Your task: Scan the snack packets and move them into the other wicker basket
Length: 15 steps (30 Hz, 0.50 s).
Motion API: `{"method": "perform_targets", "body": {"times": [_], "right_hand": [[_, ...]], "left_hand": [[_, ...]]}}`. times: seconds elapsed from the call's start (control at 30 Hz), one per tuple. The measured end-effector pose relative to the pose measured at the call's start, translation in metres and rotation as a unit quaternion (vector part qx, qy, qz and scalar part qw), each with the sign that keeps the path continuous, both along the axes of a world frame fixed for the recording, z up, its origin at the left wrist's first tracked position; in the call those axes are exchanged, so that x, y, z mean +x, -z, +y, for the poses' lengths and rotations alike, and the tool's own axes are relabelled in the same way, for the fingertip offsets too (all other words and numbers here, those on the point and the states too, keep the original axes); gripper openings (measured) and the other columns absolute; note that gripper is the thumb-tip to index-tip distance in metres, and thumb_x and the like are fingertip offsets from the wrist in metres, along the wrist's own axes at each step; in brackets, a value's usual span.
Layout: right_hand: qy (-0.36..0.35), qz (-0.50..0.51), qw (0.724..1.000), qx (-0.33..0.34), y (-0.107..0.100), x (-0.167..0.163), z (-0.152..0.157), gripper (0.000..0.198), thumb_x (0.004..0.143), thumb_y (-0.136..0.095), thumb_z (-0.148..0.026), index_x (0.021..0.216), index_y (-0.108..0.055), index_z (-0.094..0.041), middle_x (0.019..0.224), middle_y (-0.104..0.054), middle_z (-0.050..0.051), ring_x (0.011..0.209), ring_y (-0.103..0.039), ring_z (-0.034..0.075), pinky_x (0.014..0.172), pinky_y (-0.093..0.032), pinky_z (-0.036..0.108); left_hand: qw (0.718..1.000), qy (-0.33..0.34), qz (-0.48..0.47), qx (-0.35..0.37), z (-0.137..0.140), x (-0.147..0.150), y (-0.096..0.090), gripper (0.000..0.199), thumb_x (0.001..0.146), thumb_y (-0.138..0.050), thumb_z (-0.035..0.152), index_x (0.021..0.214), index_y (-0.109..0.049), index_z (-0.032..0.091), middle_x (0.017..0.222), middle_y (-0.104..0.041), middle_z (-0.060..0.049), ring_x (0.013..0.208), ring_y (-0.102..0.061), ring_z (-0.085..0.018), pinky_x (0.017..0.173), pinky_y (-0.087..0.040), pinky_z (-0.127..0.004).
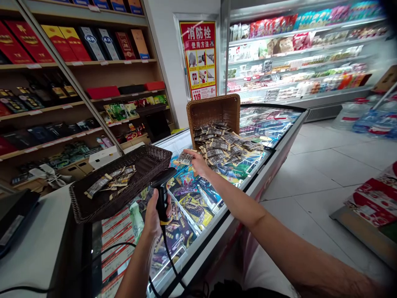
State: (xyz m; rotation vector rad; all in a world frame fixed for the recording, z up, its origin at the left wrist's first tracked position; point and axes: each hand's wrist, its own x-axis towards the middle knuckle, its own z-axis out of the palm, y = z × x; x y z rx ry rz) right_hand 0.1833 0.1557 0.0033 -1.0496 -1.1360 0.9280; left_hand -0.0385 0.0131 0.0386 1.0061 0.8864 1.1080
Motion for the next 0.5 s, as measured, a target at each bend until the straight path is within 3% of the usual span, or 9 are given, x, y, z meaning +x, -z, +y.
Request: {"method": "perform_targets", "body": {"times": [0.2,0.33,0.5], "right_hand": [[-0.019,0.129,0.991,-0.01,0.004,0.005,0.008,0.045,0.085,-0.054,-0.027,0.125,-0.073,-0.018,0.139,-0.067,0.008,0.133,-0.06,0.023,0.108,-0.052,0.036],[-0.003,0.126,0.992,-0.017,0.01,0.006,0.013,0.04,0.083,-0.061,-0.027,0.12,-0.074,-0.02,0.138,-0.068,0.008,0.129,-0.062,0.022,0.107,-0.051,0.037],[0.001,0.13,0.991,-0.016,0.01,0.007,0.011,0.036,0.081,-0.07,-0.031,0.115,-0.076,-0.02,0.111,-0.077,0.009,0.111,-0.07,0.024,0.095,-0.056,0.037]], "left_hand": [[0.997,0.051,0.053,-0.004,-0.004,-0.003,-0.001,0.065,0.077,-0.071,0.075,0.108,-0.064,0.019,0.066,-0.056,0.006,0.041,-0.037,-0.005,0.04,-0.03,-0.018],[0.996,0.056,0.076,0.007,-0.005,-0.001,0.001,0.064,0.077,-0.073,0.074,0.108,-0.066,0.018,0.068,-0.057,0.004,0.041,-0.038,-0.005,0.039,-0.028,-0.019],[0.995,0.047,0.092,0.012,-0.003,-0.001,0.005,0.066,0.074,-0.074,0.076,0.104,-0.066,0.017,0.067,-0.058,0.004,0.039,-0.038,-0.005,0.038,-0.028,-0.019]]}}
